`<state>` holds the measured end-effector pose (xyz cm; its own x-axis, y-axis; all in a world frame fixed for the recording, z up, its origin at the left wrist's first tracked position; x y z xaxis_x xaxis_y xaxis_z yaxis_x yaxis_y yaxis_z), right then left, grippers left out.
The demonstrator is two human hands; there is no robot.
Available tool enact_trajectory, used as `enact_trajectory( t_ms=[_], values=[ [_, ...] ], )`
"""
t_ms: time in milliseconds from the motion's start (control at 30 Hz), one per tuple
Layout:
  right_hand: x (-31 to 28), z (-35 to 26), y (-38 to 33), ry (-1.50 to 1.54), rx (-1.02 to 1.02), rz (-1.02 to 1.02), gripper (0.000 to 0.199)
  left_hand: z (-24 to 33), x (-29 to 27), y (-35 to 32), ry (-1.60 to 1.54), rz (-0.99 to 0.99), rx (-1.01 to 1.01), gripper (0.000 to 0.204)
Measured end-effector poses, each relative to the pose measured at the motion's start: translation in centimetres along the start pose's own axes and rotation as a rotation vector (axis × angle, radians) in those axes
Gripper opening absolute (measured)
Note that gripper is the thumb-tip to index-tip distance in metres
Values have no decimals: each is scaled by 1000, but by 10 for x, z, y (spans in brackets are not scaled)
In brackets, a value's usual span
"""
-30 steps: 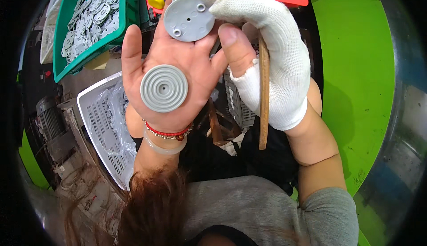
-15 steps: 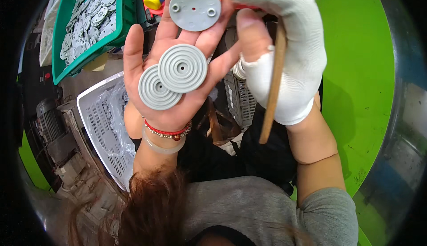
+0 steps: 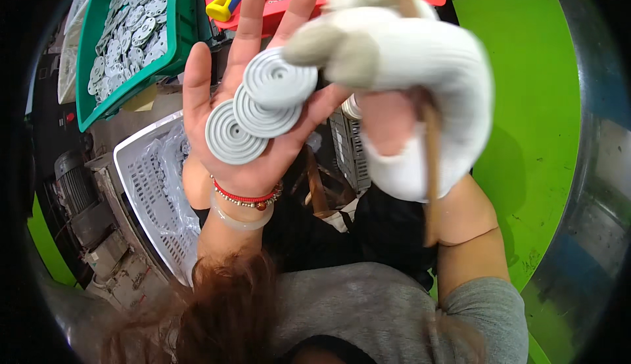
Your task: Inspect electronic components and place them into an injection molding machine for assembly.
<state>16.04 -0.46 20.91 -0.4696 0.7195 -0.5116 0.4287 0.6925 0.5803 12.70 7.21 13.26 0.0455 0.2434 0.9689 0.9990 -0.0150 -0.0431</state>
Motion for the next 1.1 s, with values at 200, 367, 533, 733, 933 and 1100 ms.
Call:
enact_trajectory(
  t_ms=[200,367,533,733,933,1100],
  values=[
    [-14,11,-3,124,106,349,17,-3,3,2,-46,-175,-143,47],
    [-37,18,7,-851,-51,121,24,-7,2,-1,-146,-402,-128,43],
    [-14,18,-1,-587,-236,-57,27,39,-35,-112,429,-257,326,45],
    [44,19,-32,-117,75,21,26,122,-186,-440,608,985,847,40],
    [68,-15,-89,-28,271,-82,17,144,-349,-597,233,1465,1018,38],
    [68,-59,-103,-352,256,-231,23,165,-380,-570,65,1131,1011,44]
  ],
)
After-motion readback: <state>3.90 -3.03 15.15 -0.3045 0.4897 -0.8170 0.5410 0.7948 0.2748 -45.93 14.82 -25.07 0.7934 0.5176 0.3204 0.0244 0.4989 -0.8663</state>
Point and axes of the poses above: each hand's wrist, its own y-axis towards the middle knuckle, its own x-axis out of the palm, z = x × y, the point moved 9 cm from there along y, towards the middle knuckle, and after that the axes turned 4 degrees about -y, right-handed, at the moved point
